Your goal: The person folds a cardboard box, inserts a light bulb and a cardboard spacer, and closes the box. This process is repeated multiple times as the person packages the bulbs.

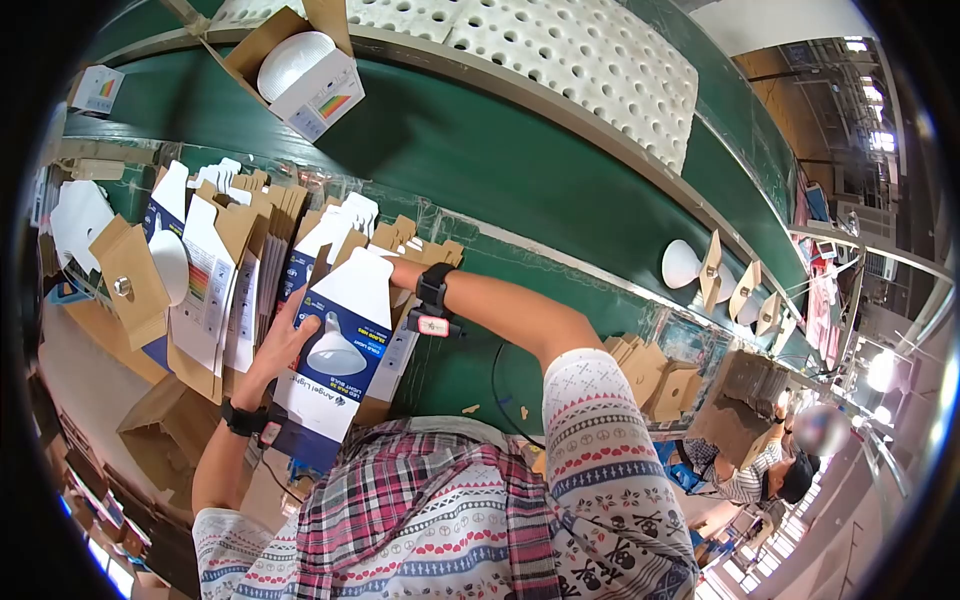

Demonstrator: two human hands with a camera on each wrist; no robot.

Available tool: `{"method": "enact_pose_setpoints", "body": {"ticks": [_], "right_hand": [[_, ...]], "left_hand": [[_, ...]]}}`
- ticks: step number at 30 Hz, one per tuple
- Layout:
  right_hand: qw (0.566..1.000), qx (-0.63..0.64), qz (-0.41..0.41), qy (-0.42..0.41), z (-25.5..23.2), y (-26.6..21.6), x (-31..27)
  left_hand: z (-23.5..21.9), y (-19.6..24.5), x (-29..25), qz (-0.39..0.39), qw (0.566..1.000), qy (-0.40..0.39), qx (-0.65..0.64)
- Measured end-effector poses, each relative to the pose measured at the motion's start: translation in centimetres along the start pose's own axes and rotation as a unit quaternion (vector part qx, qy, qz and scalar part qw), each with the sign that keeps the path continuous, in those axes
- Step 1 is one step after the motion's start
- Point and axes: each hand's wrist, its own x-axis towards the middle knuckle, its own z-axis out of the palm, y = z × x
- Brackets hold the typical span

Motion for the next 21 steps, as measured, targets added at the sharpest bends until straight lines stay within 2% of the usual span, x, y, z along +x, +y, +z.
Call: {"method": "enact_pose_setpoints", "body": {"ticks": [6, 9, 11, 12, 14, 15, 16, 17, 19, 21], "right_hand": [[0.997, -0.058, -0.046, -0.006, 0.4, -0.4, -0.6], [0.974, -0.184, -0.128, -0.011, 0.7, -2.1, -0.8], [0.934, -0.292, -0.198, 0.062, 0.1, -4.8, -2.4], [0.918, -0.302, -0.222, 0.129, -0.1, -5.6, -3.8], [0.921, -0.153, -0.221, 0.281, -0.8, -3.7, -7.1], [0.907, -0.074, -0.216, 0.353, -0.5, -2.3, -8.4], [0.905, -0.031, -0.204, 0.372, 0.6, -1.1, -8.8], [0.918, 0.044, -0.158, 0.362, 1.6, -0.2, -9.2], [0.929, 0.120, -0.146, 0.319, 3.0, 1.0, -8.2], [0.935, 0.104, -0.191, 0.281, 3.7, 1.0, -7.7]], "left_hand": [[0.0, -0.1, 0.1, 0.005, 1.000, -0.002, 0.003], [-0.3, -0.4, 0.1, 0.000, 1.000, 0.000, -0.026], [-0.4, 0.1, 0.0, -0.025, 0.995, -0.005, -0.092], [-0.1, -0.3, -0.1, -0.021, 0.993, 0.018, -0.116], [-0.1, -1.0, -0.1, -0.051, 0.988, 0.042, -0.138], [0.0, -1.1, -0.1, -0.066, 0.985, 0.052, -0.150], [0.1, -0.8, -0.3, -0.077, 0.981, 0.063, -0.166], [0.3, -0.7, -0.4, -0.060, 0.981, 0.073, -0.168], [0.9, -0.7, -0.8, -0.023, 0.982, 0.079, -0.172], [0.9, -0.4, -1.5, -0.018, 0.984, 0.099, -0.146]]}}
